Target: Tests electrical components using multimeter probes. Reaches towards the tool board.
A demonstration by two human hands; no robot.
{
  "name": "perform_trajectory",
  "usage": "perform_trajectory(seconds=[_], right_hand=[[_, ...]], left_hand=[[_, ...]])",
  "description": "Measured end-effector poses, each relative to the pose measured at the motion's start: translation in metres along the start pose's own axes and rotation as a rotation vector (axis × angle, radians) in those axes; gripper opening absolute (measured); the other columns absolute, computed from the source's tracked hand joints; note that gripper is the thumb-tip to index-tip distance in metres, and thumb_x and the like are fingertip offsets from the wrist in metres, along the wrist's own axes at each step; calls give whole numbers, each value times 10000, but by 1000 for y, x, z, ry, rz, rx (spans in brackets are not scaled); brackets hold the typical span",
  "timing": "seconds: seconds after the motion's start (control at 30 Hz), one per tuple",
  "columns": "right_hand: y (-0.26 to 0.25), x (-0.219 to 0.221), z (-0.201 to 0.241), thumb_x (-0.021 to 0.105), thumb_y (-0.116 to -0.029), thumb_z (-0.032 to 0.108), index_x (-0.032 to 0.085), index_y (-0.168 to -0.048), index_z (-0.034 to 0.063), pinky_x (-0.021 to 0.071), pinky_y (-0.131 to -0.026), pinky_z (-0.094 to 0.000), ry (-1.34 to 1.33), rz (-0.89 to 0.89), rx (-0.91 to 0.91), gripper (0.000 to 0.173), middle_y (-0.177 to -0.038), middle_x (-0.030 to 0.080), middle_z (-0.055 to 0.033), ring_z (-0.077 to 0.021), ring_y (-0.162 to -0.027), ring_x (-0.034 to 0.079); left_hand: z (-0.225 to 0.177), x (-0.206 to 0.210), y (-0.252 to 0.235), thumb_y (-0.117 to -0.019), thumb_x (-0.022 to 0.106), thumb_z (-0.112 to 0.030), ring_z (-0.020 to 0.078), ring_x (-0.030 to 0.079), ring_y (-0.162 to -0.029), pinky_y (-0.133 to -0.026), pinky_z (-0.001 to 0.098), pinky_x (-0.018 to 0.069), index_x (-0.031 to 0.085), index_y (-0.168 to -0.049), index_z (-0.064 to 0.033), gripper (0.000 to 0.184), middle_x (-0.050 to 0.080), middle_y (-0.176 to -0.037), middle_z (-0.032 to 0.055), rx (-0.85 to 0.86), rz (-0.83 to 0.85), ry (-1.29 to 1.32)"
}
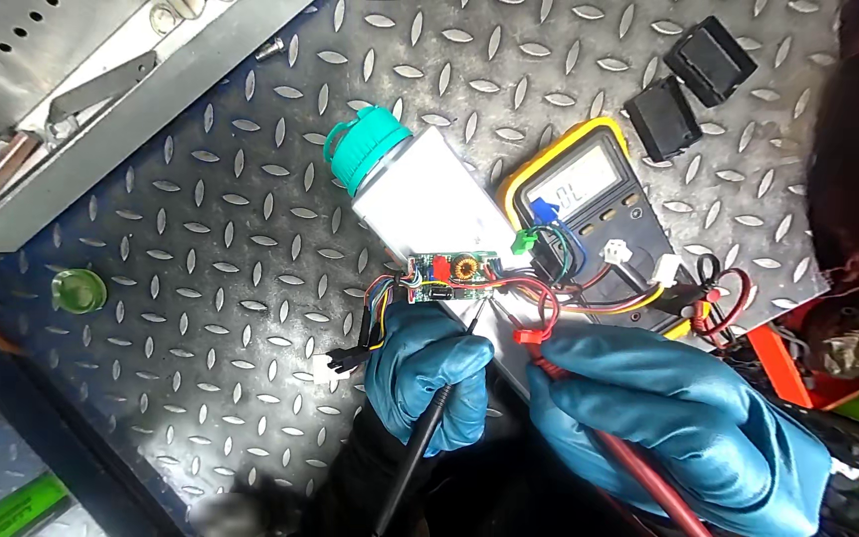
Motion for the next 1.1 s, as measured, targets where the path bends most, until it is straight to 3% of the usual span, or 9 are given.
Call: perform_trajectory(seconds=[0.07, 0.27, 0.37, 0.63, 0.77, 0.83, 0.93, 1.03, 1.1], right_hand=[[4, -2, -1, 738, -880, 54, 659, -889, 78, 636, -852, -359, -12, -69, -8, 83, -1009, 714, -54, -208, -998, 714], [5, -2, -1, 741, -876, 54, 654, -877, 81, 637, -838, -352, 1, -78, -5, 91, -995, 713, -54, -207, -983, 716], [-1, 0, 1, 727, -893, 46, 618, -939, 84, 638, -898, -353, 22, 11, 9, 124, -1075, 711, -51, -206, -1069, 709], [-3, 1, 2, 712, -911, 39, 612, -970, 79, 628, -947, -368, -2, 34, 8, 123, -1107, 696, -46, -201, -1105, 697], [1, -1, 0, 738, -859, 33, 651, -873, 96, 634, -827, -335, -17, -167, 41, 108, -975, 709, -37, -190, -958, 714], [2, -1, 0, 731, -878, 42, 645, -902, 90, 632, -858, -346, -11, -113, 40, 101, -1007, 709, -47, -196, -994, 713], [5, -2, -2, 736, -891, 71, 659, -899, 87, 628, -868, -354, 11, -61, 12, 79, -1022, 713, -55, -205, -1014, 710], [4, -2, -2, 737, -887, 64, 658, -874, 84, 634, -865, -363, -19, -76, 18, 82, -1012, 713, -52, -206, -1007, 713], [-1, 0, -1, 721, -907, 59, 626, -930, 85, 634, -914, -365, -15, 3, 20, 101, -1060, 709, -49, -203, -1066, 709]], left_hand=[[1, 0, 4, -925, 675, -268, 189, 663, -1032, -940, 400, 554, 743, -1046, -124, 200, 711, -1058, 36, 2, -17, -2], [2, 0, 4, -932, 667, -265, 175, 662, -1025, -941, 394, 552, 731, -1052, -124, 196, 705, -1050, 27, -15, -12, 0], [2, 1, 3, -928, 669, -266, 181, 665, -1025, -939, 400, 554, 734, -1047, -124, 196, 709, -1047, 30, -13, -9, -3], [4, 1, 4, -931, 665, -263, 185, 659, -1054, -962, 404, 544, 732, -1056, -115, 205, 708, -1067, 34, -37, 32, 17], [0, 2, -6, -915, 683, -240, 175, 661, -1031, -946, 389, 545, 738, -1023, -112, 176, 710, -1037, 27, -66, 25, 16], [-3, 5, -17, -923, 691, -218, 147, 633, -1034, -971, 361, 525, 708, -991, -123, 119, 673, -1016, 7, -196, 102, 5], [2, 3, 1, -918, 678, -232, 192, 658, -1045, -945, 395, 549, 733, -1050, -102, 193, 706, -1059, 47, -39, 7, 35], [4, 2, 6, -934, 672, -261, 186, 664, -1042, -937, 383, 562, 735, -1047, -111, 198, 709, -1059, 44, -54, -24, 20], [4, 2, 6, -924, 681, -246, 191, 665, -1039, -931, 383, 566, 737, -1040, -102, 193, 709, -1055, 50, -58, -32, 31]])
Point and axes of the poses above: each hand's wrist, its own y-axis away from the middle knuckle, its own x-axis out of the palm, z = x × y, the point moved 10 cm from there along -y, towards the middle knuckle
